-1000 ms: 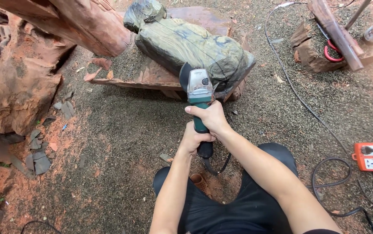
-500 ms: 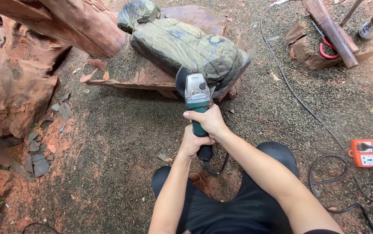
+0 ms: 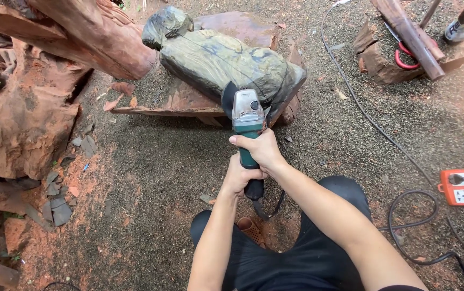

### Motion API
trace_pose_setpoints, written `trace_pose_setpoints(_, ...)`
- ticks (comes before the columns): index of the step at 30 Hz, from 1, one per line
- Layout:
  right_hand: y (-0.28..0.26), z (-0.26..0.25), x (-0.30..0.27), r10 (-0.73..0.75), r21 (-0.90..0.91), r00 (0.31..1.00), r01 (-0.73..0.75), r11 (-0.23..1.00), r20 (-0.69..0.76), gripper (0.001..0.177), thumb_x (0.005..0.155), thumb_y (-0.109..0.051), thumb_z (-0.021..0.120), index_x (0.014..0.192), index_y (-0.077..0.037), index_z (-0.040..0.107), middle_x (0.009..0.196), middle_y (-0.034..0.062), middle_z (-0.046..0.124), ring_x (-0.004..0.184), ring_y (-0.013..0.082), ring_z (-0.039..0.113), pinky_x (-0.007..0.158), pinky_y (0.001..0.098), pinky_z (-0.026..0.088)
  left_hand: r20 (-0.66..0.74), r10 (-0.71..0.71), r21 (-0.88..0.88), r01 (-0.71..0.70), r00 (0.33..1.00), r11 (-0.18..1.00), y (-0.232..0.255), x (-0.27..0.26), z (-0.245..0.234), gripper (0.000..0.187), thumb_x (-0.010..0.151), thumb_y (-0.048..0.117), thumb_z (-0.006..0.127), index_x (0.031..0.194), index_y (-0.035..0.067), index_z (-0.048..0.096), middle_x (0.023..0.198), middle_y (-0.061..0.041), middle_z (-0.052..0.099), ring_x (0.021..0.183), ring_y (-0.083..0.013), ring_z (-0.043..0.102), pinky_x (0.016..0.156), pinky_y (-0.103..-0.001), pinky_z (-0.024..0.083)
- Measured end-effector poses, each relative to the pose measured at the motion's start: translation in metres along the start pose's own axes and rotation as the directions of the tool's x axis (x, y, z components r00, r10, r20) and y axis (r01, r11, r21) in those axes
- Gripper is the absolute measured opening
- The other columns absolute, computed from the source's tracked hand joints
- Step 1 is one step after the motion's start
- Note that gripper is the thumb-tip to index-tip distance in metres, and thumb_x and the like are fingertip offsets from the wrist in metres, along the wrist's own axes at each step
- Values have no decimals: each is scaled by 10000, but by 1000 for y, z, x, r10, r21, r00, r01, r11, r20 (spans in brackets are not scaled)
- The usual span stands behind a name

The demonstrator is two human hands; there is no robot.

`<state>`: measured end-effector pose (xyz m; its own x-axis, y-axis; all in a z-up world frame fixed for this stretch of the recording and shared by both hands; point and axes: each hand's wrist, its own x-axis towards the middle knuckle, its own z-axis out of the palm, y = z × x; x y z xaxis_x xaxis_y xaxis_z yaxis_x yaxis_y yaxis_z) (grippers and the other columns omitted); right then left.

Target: Using an angle grinder to shape and smooth a large piece of wood.

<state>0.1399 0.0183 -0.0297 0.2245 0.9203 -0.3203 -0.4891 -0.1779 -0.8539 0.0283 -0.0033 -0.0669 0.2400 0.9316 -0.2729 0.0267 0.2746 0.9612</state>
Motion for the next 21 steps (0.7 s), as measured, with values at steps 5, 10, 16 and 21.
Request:
trace_pose_setpoints(5,-9,-3,3,-1,-6,1000,1,1000,17,459,567,-193,976,882,26,725,762,96,681,775,178,662,752,332,541,-10,4,-14,-4,1000,1000,0,0,9,457,422,-115,826,849,8,720,718,-106,694,712,-207,669,627,-324,512)
trace_pose_setpoints(10,-24,-7,1,-13,21,999,12,1000,40,423,564,-174,969,845,23,721,729,83,677,756,168,658,772,322,546,-25,4,5,-4,1000,1000,11,2,15,441,425,-111,827,834,17,722,711,-100,691,702,-204,659,622,-314,502)
trace_pose_setpoints(16,-13,-19,6,-23,51,1000,23,998,1,411,590,-198,978,822,12,712,700,94,702,728,166,690,728,322,553,4,4,47,-4,1000,999,11,3,23,431,418,-106,816,816,33,724,701,-87,688,702,-186,653,623,-310,497)
trace_pose_setpoints(21,-15,-25,5,-56,116,998,55,992,9,352,624,-175,965,791,15,720,665,120,726,678,189,737,707,307,571,-9,-10,108,11,1000,994,12,4,25,432,412,-87,820,816,30,721,701,-92,695,711,-189,657,624,-303,502)
